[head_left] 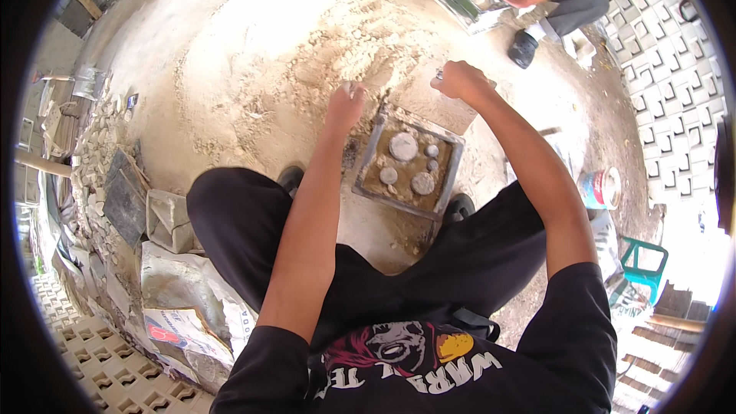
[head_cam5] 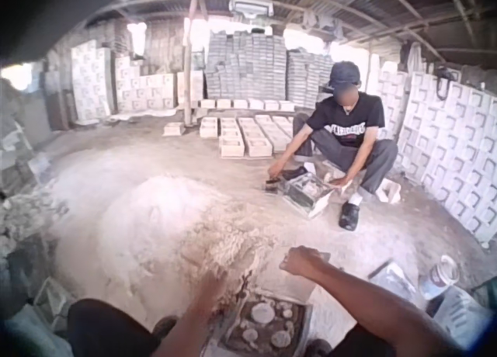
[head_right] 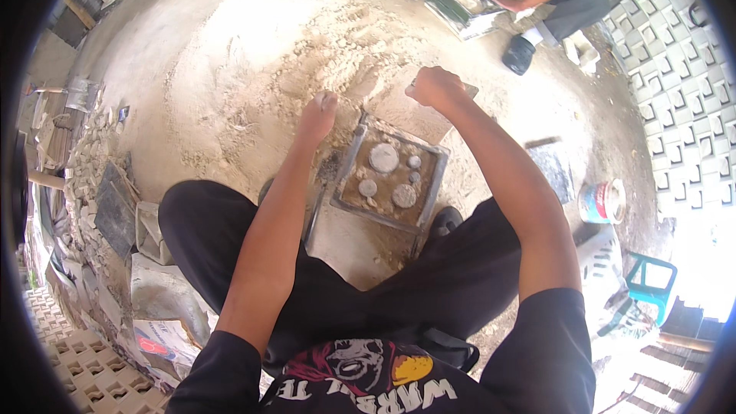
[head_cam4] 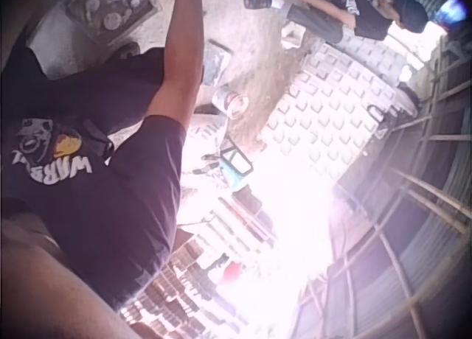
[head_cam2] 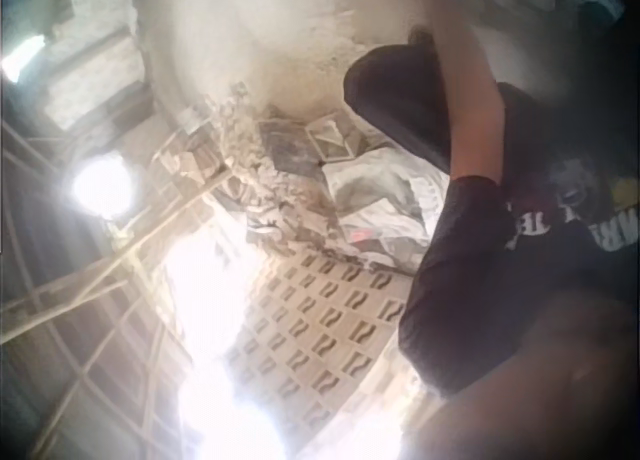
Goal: The person fills a metal mold with dry concrete mix, levels the surface with a small board, and uses a metal rod to pack the material into cylindrical indentations.
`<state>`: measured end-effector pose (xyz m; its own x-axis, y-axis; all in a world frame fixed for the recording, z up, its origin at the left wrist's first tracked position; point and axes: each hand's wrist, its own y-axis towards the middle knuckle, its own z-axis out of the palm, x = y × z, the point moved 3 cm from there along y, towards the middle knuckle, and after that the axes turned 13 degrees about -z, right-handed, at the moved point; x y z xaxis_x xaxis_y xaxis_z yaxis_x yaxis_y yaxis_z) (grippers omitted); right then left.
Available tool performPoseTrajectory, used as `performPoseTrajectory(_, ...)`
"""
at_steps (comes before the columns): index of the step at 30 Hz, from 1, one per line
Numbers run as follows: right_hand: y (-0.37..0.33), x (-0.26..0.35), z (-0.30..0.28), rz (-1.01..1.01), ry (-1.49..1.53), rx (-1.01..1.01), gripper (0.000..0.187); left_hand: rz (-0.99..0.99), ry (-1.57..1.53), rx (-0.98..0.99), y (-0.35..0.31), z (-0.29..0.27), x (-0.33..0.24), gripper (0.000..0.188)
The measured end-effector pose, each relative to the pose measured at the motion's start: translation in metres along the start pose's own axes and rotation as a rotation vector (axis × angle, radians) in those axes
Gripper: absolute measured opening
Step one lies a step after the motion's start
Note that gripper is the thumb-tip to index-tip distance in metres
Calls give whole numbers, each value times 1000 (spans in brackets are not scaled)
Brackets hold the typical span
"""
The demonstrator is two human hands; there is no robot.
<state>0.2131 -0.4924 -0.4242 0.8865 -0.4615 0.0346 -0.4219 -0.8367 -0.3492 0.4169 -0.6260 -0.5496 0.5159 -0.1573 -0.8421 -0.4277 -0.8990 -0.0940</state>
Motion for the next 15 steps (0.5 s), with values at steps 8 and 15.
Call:
performPoseTrajectory(8, 123, -22, 46, -4, 8, 8, 48, 16, -29, 152, 99, 8, -3, 40)
performPoseTrajectory(15, 238, -21, 104, -22, 7, 114, 52, 15, -195, 58, 146, 21, 56, 36)
